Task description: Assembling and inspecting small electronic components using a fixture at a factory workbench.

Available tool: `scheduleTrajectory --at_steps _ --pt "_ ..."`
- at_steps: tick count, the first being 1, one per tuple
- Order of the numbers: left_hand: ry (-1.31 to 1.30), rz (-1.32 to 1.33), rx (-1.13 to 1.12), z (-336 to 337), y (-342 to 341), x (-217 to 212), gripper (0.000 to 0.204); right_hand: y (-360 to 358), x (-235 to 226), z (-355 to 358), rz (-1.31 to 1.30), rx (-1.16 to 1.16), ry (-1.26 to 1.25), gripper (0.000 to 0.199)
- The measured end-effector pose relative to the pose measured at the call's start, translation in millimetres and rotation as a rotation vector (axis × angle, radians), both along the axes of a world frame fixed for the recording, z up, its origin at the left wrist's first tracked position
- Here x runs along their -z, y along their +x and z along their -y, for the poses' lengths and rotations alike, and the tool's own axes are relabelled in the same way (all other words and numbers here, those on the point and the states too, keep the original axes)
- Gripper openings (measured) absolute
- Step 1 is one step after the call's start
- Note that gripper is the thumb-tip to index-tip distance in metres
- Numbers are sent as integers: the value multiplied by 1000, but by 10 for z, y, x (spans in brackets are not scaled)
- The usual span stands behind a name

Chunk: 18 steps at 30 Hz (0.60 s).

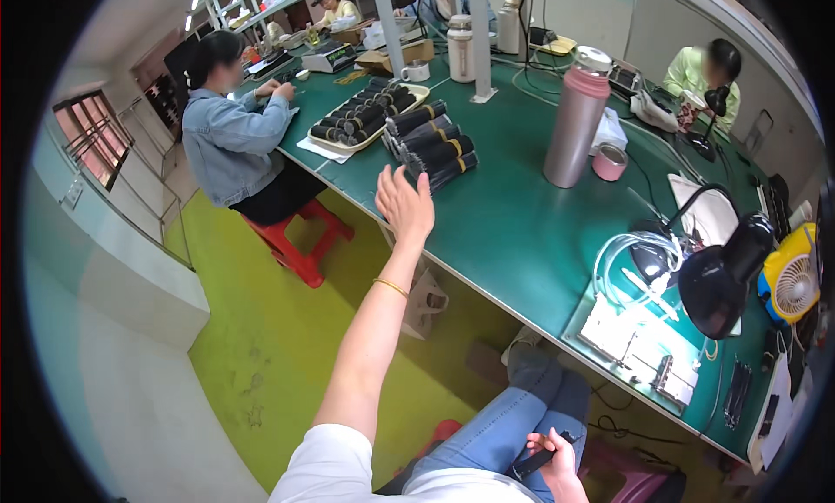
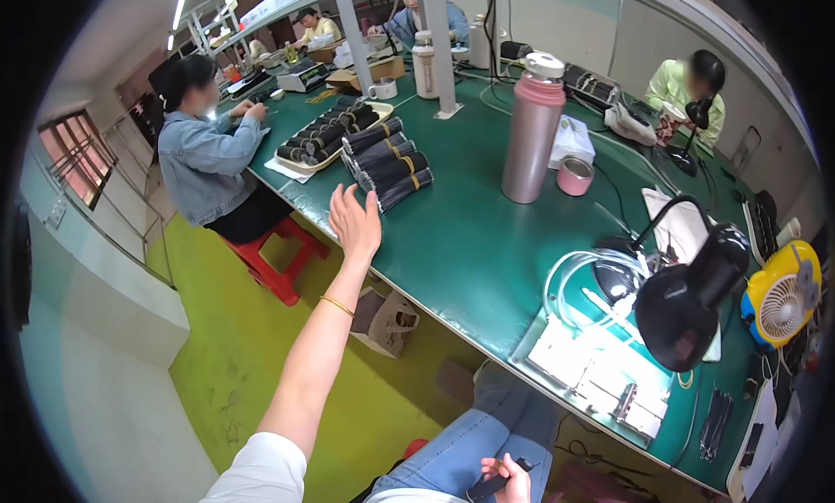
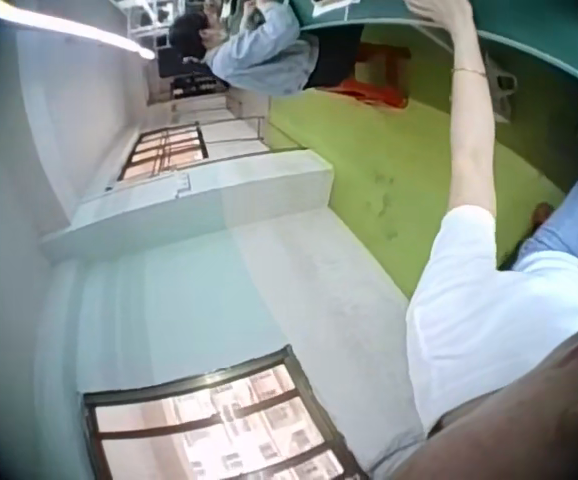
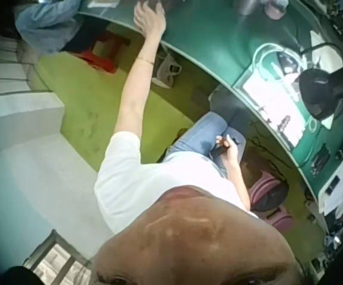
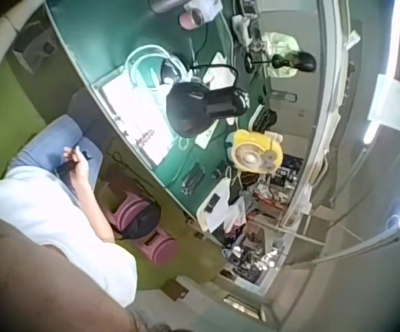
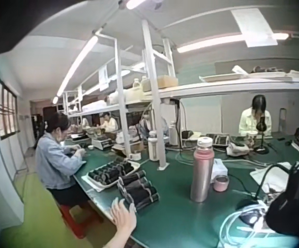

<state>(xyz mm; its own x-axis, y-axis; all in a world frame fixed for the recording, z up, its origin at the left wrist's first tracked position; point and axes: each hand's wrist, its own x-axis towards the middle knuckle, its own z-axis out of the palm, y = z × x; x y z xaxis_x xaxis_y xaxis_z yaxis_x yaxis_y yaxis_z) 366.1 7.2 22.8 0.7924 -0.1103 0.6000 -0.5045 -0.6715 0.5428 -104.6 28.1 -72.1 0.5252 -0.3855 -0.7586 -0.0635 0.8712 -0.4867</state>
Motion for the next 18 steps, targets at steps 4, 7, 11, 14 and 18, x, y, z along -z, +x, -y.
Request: scheduleTrajectory --at_steps 4,7,11,14,18 --pt "42 -98 75 -5 105 43 56 189 19 -8 -63 -4 8 43" --pt "-23 -180 157 8 174 14 62 272 52 -23 -87 -22 54 42" --pt "-258 -300 305 9 439 2 69 296 89 -42 -87 -30 79 41" --pt "-495 -360 387 75 737 48 73 287 130 -60 -41 -37 136 33" --pt "-612 -365 380 245 990 65 78 284 123 -1 -68 -16 140 36"
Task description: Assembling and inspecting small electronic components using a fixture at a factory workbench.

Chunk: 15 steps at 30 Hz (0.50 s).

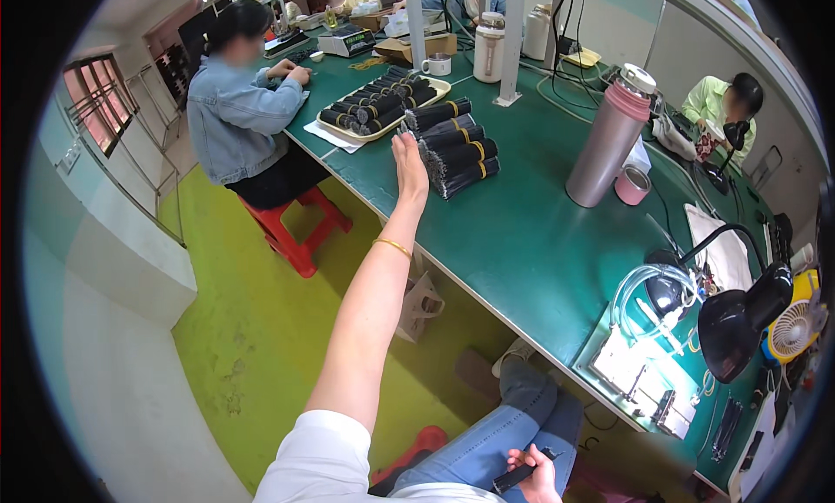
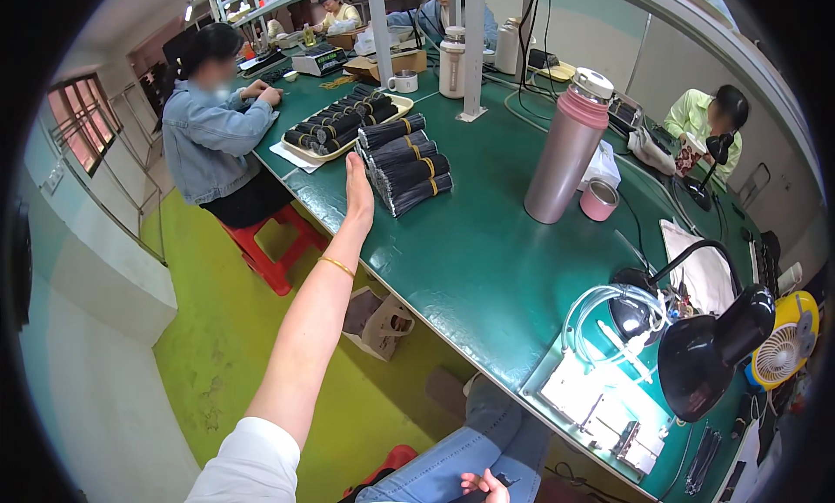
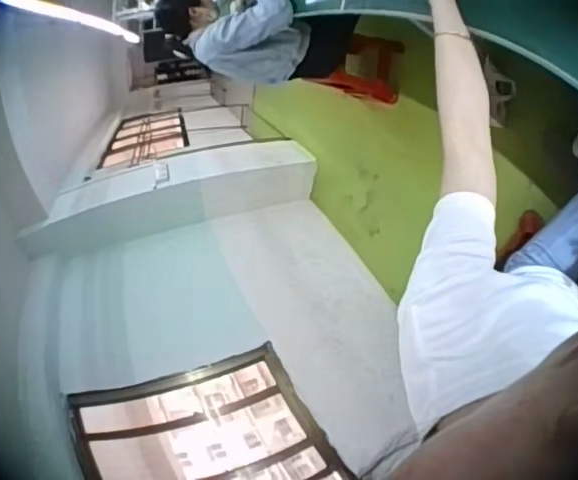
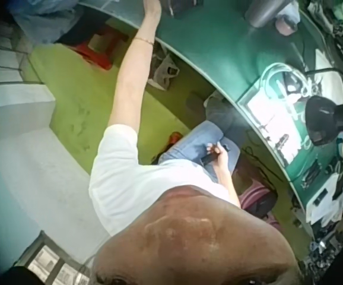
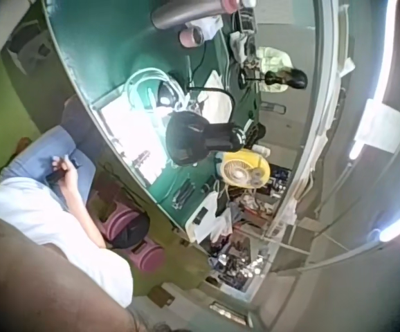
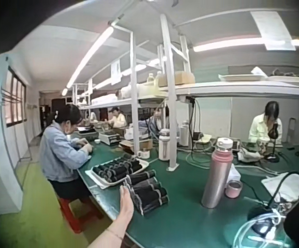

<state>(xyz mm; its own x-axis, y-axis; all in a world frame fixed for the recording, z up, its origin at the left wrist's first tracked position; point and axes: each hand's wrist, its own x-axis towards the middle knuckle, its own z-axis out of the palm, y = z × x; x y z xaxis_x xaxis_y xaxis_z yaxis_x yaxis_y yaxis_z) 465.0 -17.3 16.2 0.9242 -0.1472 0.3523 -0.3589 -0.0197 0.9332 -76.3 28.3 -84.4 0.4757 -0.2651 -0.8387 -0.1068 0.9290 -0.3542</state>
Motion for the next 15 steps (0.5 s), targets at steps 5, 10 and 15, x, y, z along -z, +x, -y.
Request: scheduleTrajectory --at_steps 5,10,15 --pt "-277 -76 137 88 245 92 79 14 -58 -32 -38 27 -37 38" --pt "-195 -50 113 168 123 15 79 16 -30 -51 -72 31 -11 37" --pt "-37 -7 16 207 192 87 80 54 1 -76 -41 9 26 37"
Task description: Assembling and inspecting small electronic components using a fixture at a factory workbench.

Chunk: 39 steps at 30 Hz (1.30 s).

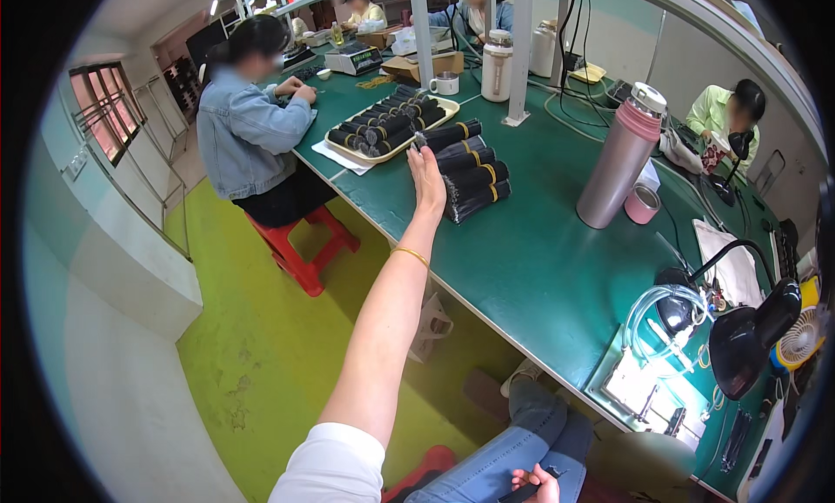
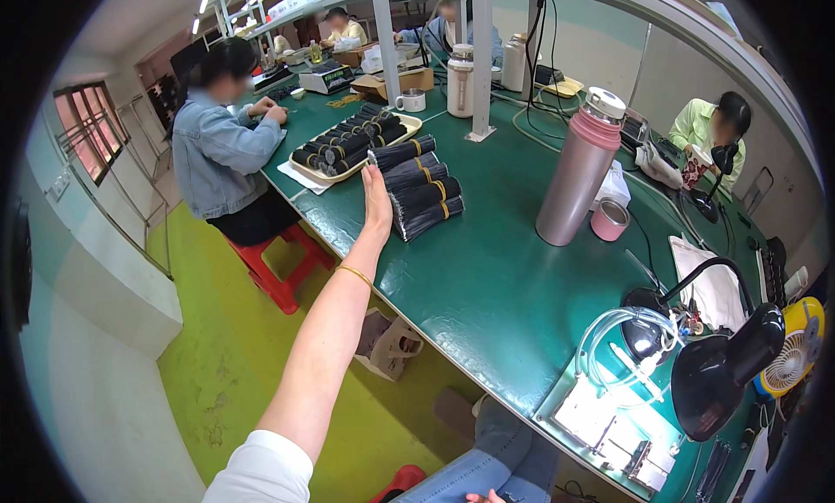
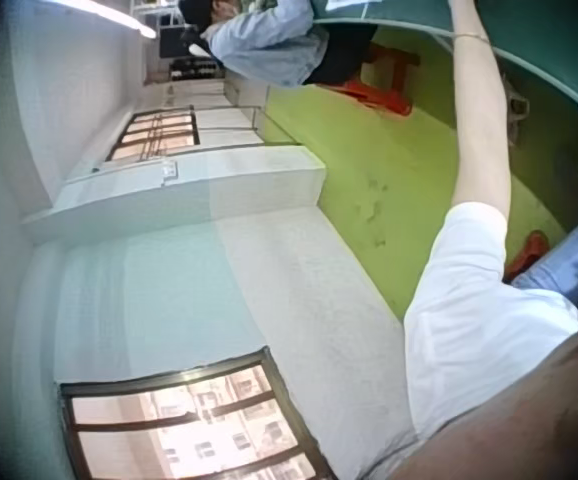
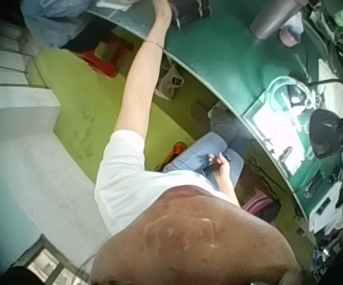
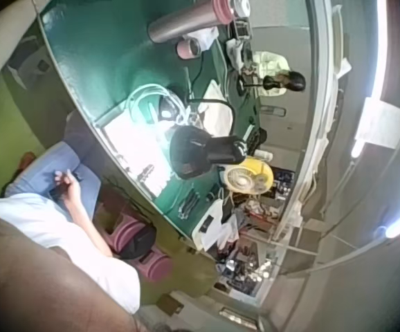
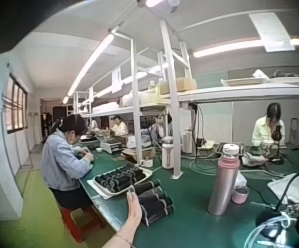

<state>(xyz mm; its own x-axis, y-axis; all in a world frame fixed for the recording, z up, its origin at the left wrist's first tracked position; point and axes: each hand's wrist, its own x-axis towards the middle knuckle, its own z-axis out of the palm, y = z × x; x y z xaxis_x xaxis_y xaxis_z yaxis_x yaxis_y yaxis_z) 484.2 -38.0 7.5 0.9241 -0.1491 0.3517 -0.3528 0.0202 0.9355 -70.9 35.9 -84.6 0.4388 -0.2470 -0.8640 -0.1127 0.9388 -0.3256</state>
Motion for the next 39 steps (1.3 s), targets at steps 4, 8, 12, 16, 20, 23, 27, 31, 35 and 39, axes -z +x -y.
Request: scheduleTrajectory --at_steps 4,8,12,16,20,23,27,31,35,39 --pt "12 0 8 10 -7 -24 81 28 6 9 3 9 11 37" --pt "38 -4 6 -3 4 -36 82 27 127 21 -85 16 0 38" --pt "-90 -4 80 -28 84 -13 83 5 131 12 -160 18 -10 38" --pt "-16 -41 25 -4 64 11 83 -5 -11 -19 -6 50 -9 38" --pt "-123 -54 78 -73 66 9 83 -55 -60 -25 5 62 -15 38" --pt "-262 -108 198 -78 -82 2 83 -115 -111 -31 14 63 -26 38" --pt "-274 -173 129 -3 -295 -3 81 -197 -141 -20 36 104 -35 38" --pt "-222 -153 107 -57 -345 -8 78 -259 -78 25 75 97 -37 33" --pt "-286 -279 284 -127 -546 -74 74 -332 -105 80 116 87 -100 41" --pt "-319 -301 330 -195 -795 -225 69 -315 -224 58 90 72 -147 41"
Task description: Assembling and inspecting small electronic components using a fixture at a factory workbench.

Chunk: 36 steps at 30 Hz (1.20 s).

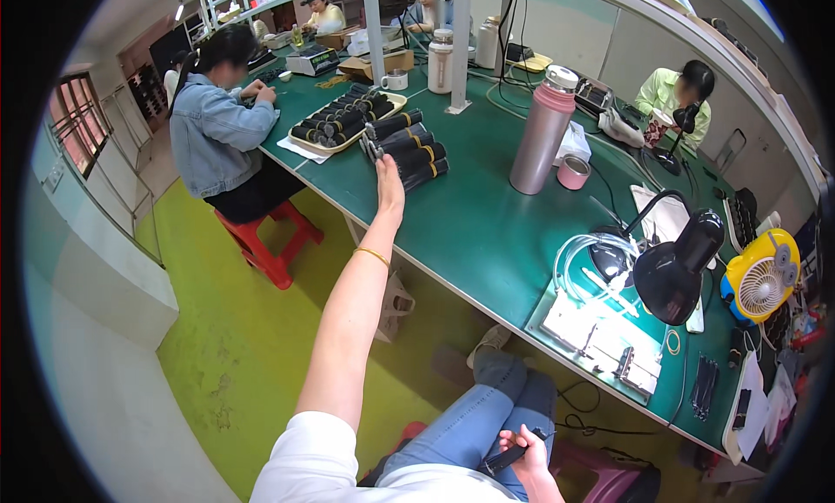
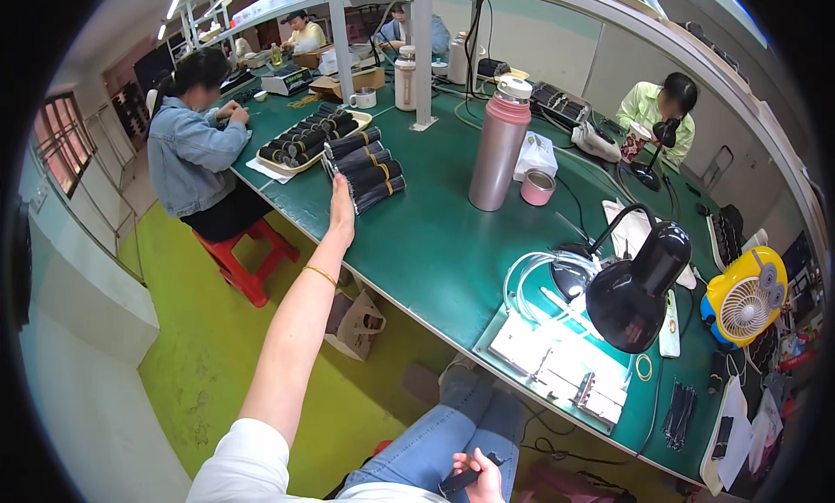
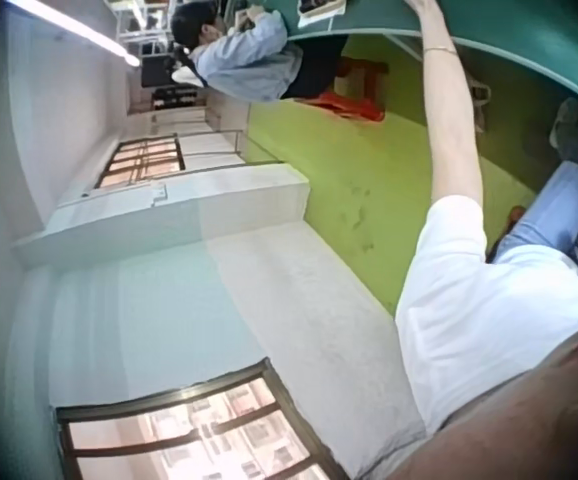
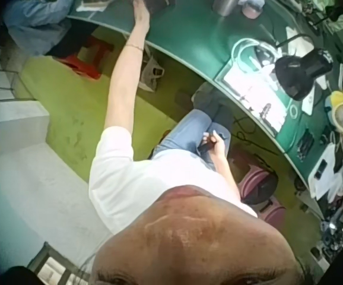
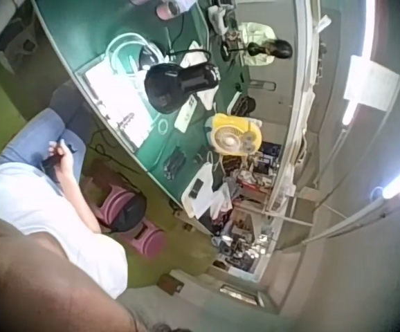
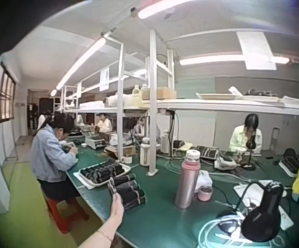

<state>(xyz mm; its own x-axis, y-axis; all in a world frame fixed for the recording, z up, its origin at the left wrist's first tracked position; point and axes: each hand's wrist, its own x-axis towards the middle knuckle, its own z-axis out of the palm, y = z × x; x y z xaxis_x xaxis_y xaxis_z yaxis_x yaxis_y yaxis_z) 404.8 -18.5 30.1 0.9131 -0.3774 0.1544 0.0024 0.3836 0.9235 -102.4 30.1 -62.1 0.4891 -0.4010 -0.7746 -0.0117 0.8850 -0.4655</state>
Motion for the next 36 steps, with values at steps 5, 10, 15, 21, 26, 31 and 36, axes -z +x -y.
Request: scheduleTrajectory --at_steps 5,10,15,21,26,31,36 --pt "7 93 -63 -113 -351 -96 60 -23 -38 2 37 -19 -17 42" --pt "36 177 -122 -281 -703 -153 51 -131 -197 -16 45 -49 -58 41" --pt "88 249 -123 -472 -1201 -121 43 -411 -517 59 39 -159 -229 40" --pt "188 173 474 -872 -2820 361 29 -315 -852 374 135 -317 -550 27" --pt "232 -360 955 -974 -3896 239 22 42 -756 470 267 -253 -621 25" --pt "430 -394 1177 -873 -4007 248 20 -103 -658 451 190 -129 -552 28" --pt "449 -309 1279 -891 -4128 476 18 -131 -596 365 59 -298 -405 33"
